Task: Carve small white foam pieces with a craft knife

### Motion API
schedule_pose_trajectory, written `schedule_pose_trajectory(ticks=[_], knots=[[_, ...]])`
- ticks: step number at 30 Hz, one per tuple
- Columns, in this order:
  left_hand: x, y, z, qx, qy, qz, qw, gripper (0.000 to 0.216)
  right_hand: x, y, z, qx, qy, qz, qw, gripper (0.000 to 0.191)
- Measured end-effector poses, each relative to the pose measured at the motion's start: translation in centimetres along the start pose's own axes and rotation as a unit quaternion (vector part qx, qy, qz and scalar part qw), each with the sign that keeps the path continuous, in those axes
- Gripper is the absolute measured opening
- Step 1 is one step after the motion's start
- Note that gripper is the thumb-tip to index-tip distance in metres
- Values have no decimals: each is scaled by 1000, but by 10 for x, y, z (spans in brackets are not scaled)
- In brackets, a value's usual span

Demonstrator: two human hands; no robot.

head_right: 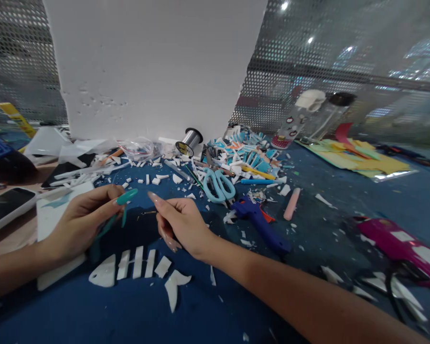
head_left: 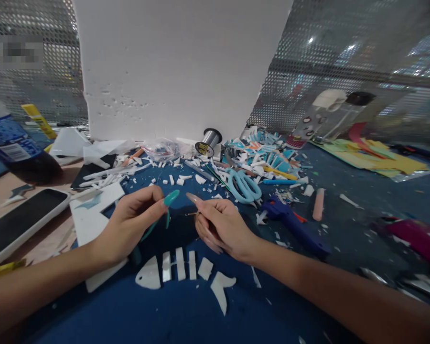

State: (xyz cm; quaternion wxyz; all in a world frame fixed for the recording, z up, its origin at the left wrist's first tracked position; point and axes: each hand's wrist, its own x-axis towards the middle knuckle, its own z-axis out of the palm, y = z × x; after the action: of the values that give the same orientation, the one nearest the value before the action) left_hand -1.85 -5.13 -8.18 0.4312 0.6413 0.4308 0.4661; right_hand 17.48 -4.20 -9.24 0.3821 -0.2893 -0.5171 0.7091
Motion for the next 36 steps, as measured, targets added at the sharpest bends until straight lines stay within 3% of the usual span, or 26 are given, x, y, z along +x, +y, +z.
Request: schedule_pose_trajectory(ticks=[13, 17, 21, 25, 31, 36], knots=[[1, 6, 3, 36, -29, 4, 999, 19, 1, 2, 0, 16, 14, -7, 1000, 52], [-4, 2, 4, 98, 41, 87, 991, 16, 2, 2, 1, 27, 22, -5, 999, 51], [-10, 0, 4, 258, 105, 217, 936, 17, 3, 0, 2, 43, 25, 0, 999, 52], [-10, 5, 6, 358, 72, 226, 903, 27, 2, -2, 2, 49, 10, -3, 999, 52], [-7, 5, 8, 309, -24, 215, 926, 19, 2, -2, 2, 56, -5, -6, 998, 52], [-7, 4, 7, 313, -44, 201, 927, 13, 1, -1, 2, 50, -23, -11, 998, 52]])
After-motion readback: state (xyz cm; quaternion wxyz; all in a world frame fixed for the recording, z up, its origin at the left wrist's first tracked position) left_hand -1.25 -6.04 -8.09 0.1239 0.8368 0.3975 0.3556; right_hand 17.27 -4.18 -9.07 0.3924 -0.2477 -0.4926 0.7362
